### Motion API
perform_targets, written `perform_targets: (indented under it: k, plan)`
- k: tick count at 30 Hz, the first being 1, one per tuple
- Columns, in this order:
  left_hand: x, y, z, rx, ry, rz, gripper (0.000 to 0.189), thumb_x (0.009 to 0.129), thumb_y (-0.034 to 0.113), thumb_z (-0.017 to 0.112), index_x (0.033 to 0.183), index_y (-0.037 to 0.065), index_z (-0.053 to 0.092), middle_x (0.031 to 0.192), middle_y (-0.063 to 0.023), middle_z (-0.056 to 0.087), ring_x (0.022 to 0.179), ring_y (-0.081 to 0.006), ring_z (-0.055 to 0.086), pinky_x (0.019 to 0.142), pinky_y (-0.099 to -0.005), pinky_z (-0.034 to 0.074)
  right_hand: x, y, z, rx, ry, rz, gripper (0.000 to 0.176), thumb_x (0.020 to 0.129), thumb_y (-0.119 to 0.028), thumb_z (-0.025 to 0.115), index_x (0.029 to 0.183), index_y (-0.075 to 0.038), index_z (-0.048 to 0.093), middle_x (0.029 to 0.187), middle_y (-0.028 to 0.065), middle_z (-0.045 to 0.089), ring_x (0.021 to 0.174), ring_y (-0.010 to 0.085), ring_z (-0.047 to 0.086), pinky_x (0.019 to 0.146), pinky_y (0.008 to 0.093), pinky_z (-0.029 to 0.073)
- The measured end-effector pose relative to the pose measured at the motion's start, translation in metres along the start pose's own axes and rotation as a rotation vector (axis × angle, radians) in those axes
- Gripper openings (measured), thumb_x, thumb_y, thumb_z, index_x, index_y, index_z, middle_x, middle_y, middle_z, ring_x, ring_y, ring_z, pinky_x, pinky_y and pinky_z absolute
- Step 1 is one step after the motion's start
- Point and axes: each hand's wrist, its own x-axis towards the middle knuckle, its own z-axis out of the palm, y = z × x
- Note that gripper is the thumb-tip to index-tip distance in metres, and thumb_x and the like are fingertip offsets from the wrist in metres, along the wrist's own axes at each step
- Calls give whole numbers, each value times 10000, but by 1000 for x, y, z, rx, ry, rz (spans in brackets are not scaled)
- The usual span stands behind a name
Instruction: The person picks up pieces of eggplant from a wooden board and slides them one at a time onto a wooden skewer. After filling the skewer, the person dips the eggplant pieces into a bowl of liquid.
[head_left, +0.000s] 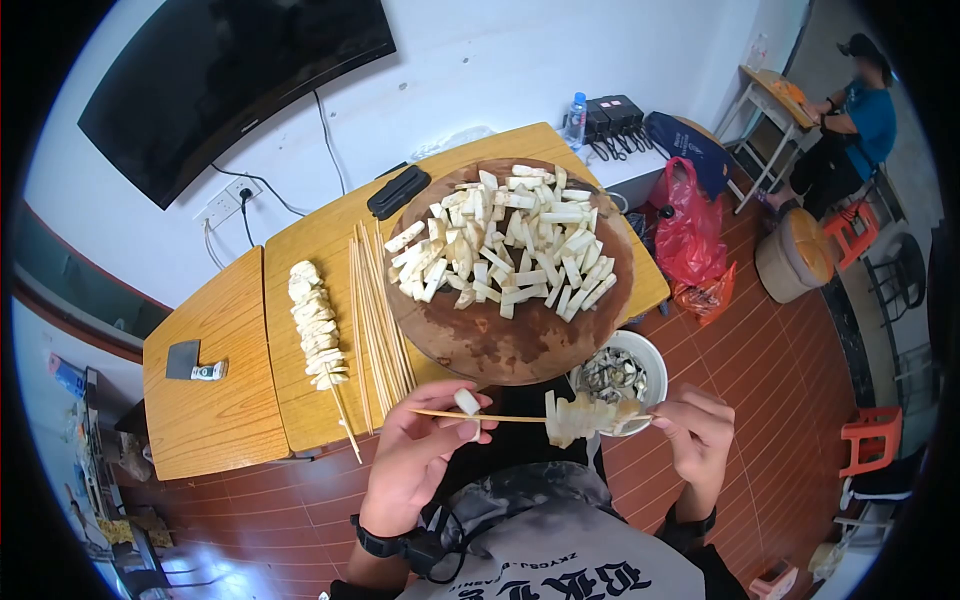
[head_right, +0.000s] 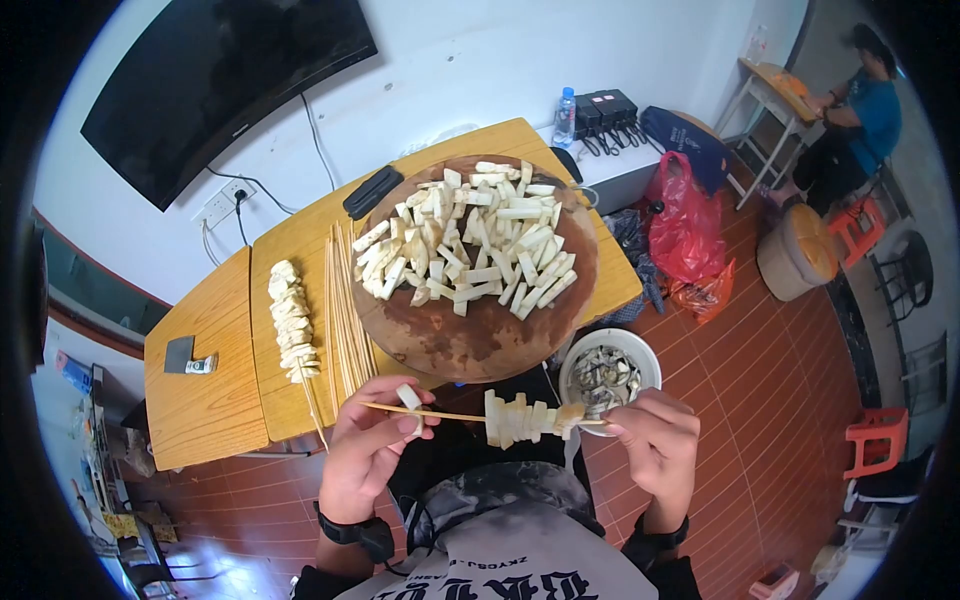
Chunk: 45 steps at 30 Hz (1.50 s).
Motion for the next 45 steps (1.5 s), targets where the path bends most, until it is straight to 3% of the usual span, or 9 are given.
perform_targets:
  k: [10,15,20,29,31,33,35,37,45]
  plan:
    - [-7,-1,-15,193,-18,50,355,797,-123,695,1132,-33,621,1020,-148,667,895,-286,709,766,-359,620,-14,7,-29,103,129,93,137,840,-97,755,805,29,714,676,95,651,574,171,580,524,291,397]
    - [22,-42,30,434,-399,-216,298,837,-61,760,1110,-43,641,954,-101,670,883,-205,701,759,-305,600,-22,8,-39,109,290,120,196,885,-138,754,817,39,707,705,93,647,601,150,581,541,272,407]
    - [106,-176,34,302,-599,-575,322,887,95,724,1143,-62,609,1017,-96,670,877,-189,695,832,-300,585,-37,15,-40,136,364,164,139,901,-106,743,904,30,717,750,101,673,612,149,591,569,271,450]
    - [211,-372,-14,-1,-313,-741,225,939,31,592,1158,-17,577,1113,-143,642,1065,-277,664,925,-414,611,-62,15,-64,114,452,274,142,905,-112,741,884,25,713,722,83,655,617,147,591,569,268,438]
    - [203,-366,-11,225,-494,-513,239,938,41,583,1176,18,567,1099,-125,639,1040,-269,665,922,-396,596,-63,16,-68,92,463,292,151,905,-117,743,875,27,708,715,78,647,613,146,585,566,267,432]
    - [200,-344,-4,42,-319,-774,235,928,46,596,1162,27,578,1098,-122,642,1033,-258,664,920,-400,587,-62,18,-72,76,457,300,159,903,-122,746,867,28,704,707,73,638,609,143,579,563,265,425]
    - [204,-377,-35,157,-520,-589,261,909,70,624,1168,31,618,1107,-101,663,1026,-222,665,914,-389,570,-60,23,-72,80,434,293,167,899,-126,750,860,29,700,700,69,630,606,139,573,561,261,419]
    - [179,-310,0,174,-454,-778,260,915,87,641,1165,17,648,1102,-82,675,1018,-192,666,903,-349,563,-57,28,-66,107,438,304,182,895,-132,756,852,33,693,691,63,622,599,131,557,552,259,403]
    - [80,-82,59,417,-759,-534,247,963,93,656,1177,-30,671,1098,-109,703,1060,-167,673,890,-304,549,-28,29,-44,162,400,264,202,907,-148,754,863,39,692,706,67,623,601,114,563,549,245,404]
